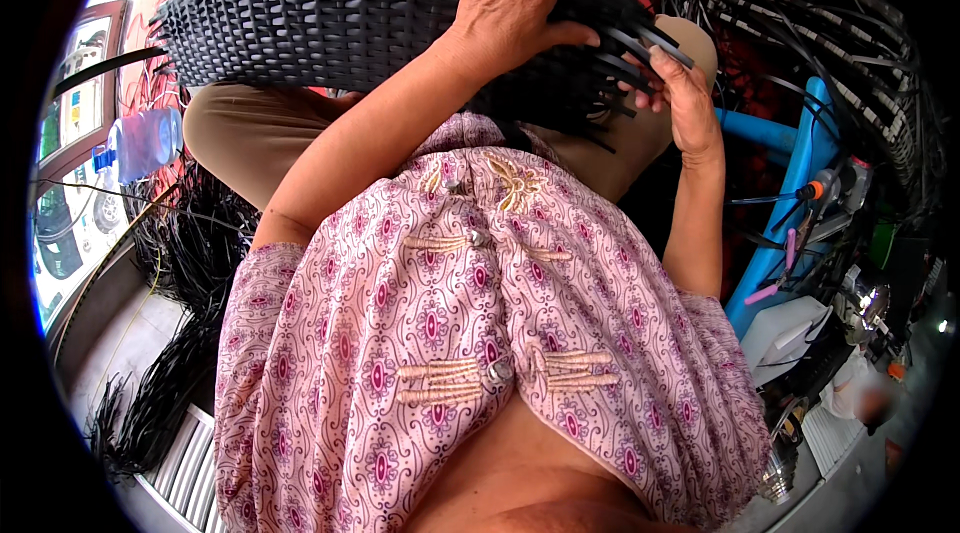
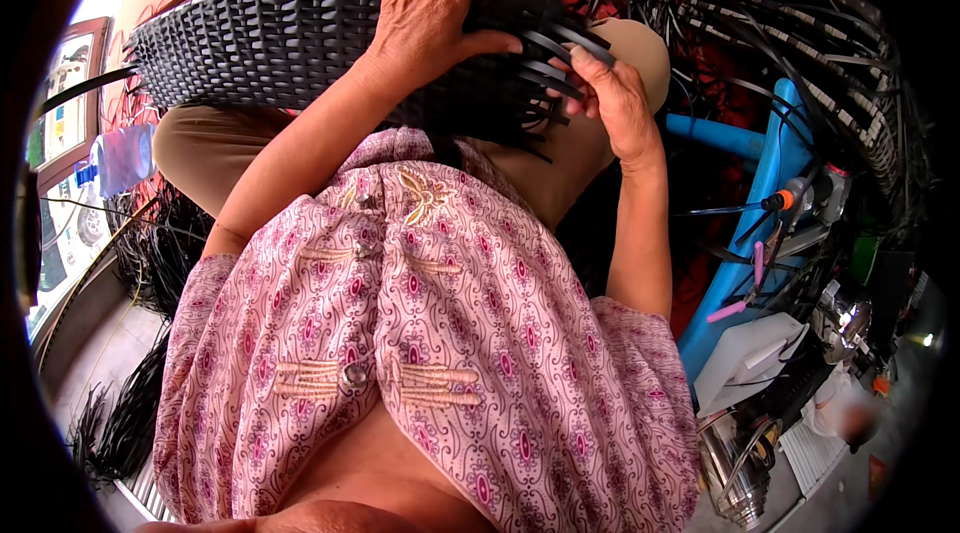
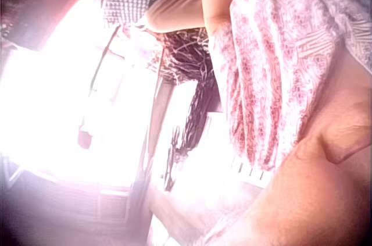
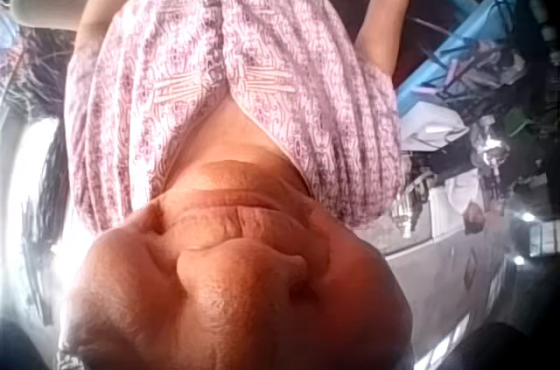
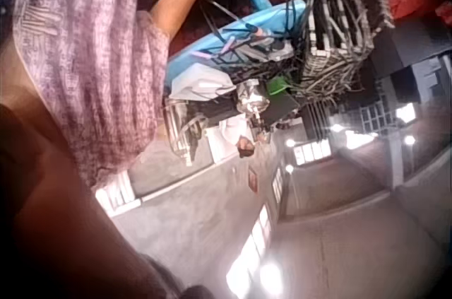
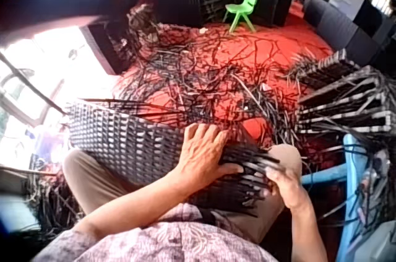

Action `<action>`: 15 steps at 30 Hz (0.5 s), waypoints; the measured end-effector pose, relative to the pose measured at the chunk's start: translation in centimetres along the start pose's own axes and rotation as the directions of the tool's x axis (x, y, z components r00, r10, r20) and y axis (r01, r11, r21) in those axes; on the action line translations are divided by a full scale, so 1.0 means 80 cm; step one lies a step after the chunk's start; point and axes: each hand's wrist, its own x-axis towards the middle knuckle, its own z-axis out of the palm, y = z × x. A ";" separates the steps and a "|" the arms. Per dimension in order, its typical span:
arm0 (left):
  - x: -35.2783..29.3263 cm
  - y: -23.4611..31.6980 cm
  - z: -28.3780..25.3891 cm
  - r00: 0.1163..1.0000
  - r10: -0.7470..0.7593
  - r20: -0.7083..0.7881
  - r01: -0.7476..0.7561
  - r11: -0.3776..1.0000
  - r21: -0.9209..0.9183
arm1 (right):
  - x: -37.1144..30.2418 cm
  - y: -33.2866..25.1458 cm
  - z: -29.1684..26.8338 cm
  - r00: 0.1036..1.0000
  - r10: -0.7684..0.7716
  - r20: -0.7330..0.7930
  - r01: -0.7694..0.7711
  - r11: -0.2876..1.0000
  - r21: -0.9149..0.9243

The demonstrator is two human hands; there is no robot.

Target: The person sits on the floor and weaves black plastic strips into a basket by hand. They then use a nail gun to secure the woven strips to the basket frame.

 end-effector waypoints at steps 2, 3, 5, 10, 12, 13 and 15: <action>0.000 -0.002 -0.003 0.999 -0.016 0.030 0.016 1.000 -0.010 | -0.005 -0.002 0.012 0.997 -0.065 -0.031 0.063 0.996 -0.070; -0.001 -0.002 -0.004 0.998 -0.027 0.051 0.028 0.999 -0.031 | -0.008 -0.004 0.017 0.993 -0.105 -0.049 0.098 0.985 -0.141; 0.000 -0.003 -0.005 0.999 -0.022 0.044 0.026 0.997 -0.069 | -0.018 -0.008 0.027 0.982 -0.128 -0.136 0.093 0.966 -0.243; -0.003 -0.005 -0.009 0.999 -0.015 0.053 0.020 0.994 -0.111 | -0.052 -0.038 0.065 0.368 -0.864 -0.343 0.293 0.458 -0.839; -0.002 -0.010 -0.003 0.998 -0.029 0.063 0.038 0.990 -0.138 | -0.063 -0.041 0.076 0.320 -0.935 -0.151 0.414 0.281 -0.866; 0.002 -0.014 0.001 0.997 -0.027 0.066 0.036 0.988 -0.149 | -0.063 -0.047 0.089 0.372 -0.921 -0.120 0.481 0.301 -0.823; -0.001 -0.025 0.011 0.997 0.064 0.035 -0.059 0.990 -0.130 | -0.049 -0.038 0.092 0.456 -0.889 -0.029 0.417 0.242 -0.876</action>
